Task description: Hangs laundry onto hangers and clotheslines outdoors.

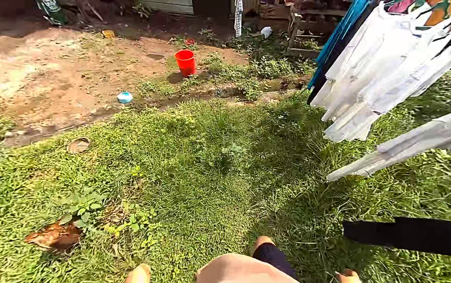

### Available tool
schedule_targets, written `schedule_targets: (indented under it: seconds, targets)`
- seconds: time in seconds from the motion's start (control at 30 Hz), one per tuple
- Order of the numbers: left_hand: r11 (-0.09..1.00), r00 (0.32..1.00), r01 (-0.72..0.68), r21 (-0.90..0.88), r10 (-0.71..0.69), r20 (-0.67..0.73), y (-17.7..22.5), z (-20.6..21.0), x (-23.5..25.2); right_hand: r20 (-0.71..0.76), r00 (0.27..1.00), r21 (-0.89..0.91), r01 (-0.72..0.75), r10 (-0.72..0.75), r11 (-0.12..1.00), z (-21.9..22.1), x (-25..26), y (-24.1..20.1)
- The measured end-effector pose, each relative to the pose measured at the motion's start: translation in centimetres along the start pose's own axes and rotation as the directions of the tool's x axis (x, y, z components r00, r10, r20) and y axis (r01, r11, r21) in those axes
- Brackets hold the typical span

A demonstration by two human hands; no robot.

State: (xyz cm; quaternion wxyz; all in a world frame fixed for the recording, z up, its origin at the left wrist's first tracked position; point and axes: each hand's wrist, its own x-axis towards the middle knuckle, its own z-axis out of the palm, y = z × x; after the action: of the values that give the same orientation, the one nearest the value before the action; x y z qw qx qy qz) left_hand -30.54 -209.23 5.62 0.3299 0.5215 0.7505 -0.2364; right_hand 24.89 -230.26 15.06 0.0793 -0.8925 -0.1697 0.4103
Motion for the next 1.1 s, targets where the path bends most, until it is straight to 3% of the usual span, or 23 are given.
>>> schedule_targets:
  seconds: [0.1, 0.23, 0.37, 0.43, 0.57, 0.63, 0.77, 0.87, 0.93, 1.0, 1.1]
  targets:
    - [0.973, 0.998, -0.064, -0.222, 0.056, -0.043, 9.3, -3.1, 5.1, -0.107, 0.99, 0.225, -0.07, 0.096, 0.972, 0.2, 15.9, 1.8]
    - [0.934, 0.997, -0.065, -0.351, 0.05, -0.051, 22.7, -6.0, 11.3, -0.078, 0.988, 0.203, -0.112, 0.13, 0.973, -3.2, 27.1, -6.3]
    - [0.924, 0.988, 0.142, -0.355, -0.152, 0.001, 29.8, -10.5, 13.0, 0.084, 0.948, 0.12, -0.315, 0.306, 0.942, -8.5, 32.9, -17.0]
    - [0.834, 0.954, 0.259, -0.488, -0.3, -0.007, 32.0, -14.5, 12.3, 0.08, 0.943, 0.185, -0.332, 0.323, 0.925, -11.7, 35.9, -24.0]
    - [0.736, 0.908, 0.255, -0.627, -0.405, -0.106, 34.7, -23.0, 13.4, 0.027, 0.996, 0.042, -0.081, 0.08, 0.996, -17.5, 42.9, -41.7]
    - [0.686, 0.895, 0.253, -0.682, -0.433, -0.103, 35.9, -25.0, 16.2, 0.017, 0.999, -0.009, 0.049, -0.049, 0.999, -19.4, 46.2, -50.7]
    - [0.634, 0.898, 0.382, -0.672, -0.426, 0.108, 40.5, -27.4, 22.8, 0.004, 0.977, -0.062, 0.213, -0.213, 0.975, -20.9, 52.0, -65.1]
    - [0.638, 0.906, 0.418, -0.647, -0.346, 0.244, 43.8, -28.4, 29.8, 0.008, 0.979, -0.051, 0.205, -0.205, 0.977, -20.0, 56.2, -70.5]
    - [0.621, 0.909, 0.413, -0.666, -0.242, 0.339, 48.2, -32.4, 36.5, 0.01, 0.992, -0.016, 0.128, -0.128, 0.992, -20.1, 58.7, -74.4]
    - [0.639, 0.886, 0.434, -0.635, -0.173, 0.431, 51.5, -38.0, 39.5, 0.106, 0.992, -0.042, -0.058, 0.062, 0.997, -20.1, 59.1, -74.3]
    - [0.777, 0.953, 0.274, -0.566, -0.141, 0.267, 57.8, -49.9, 47.3, 0.136, 0.962, -0.012, -0.239, 0.239, 0.971, -22.7, 58.2, -76.8]
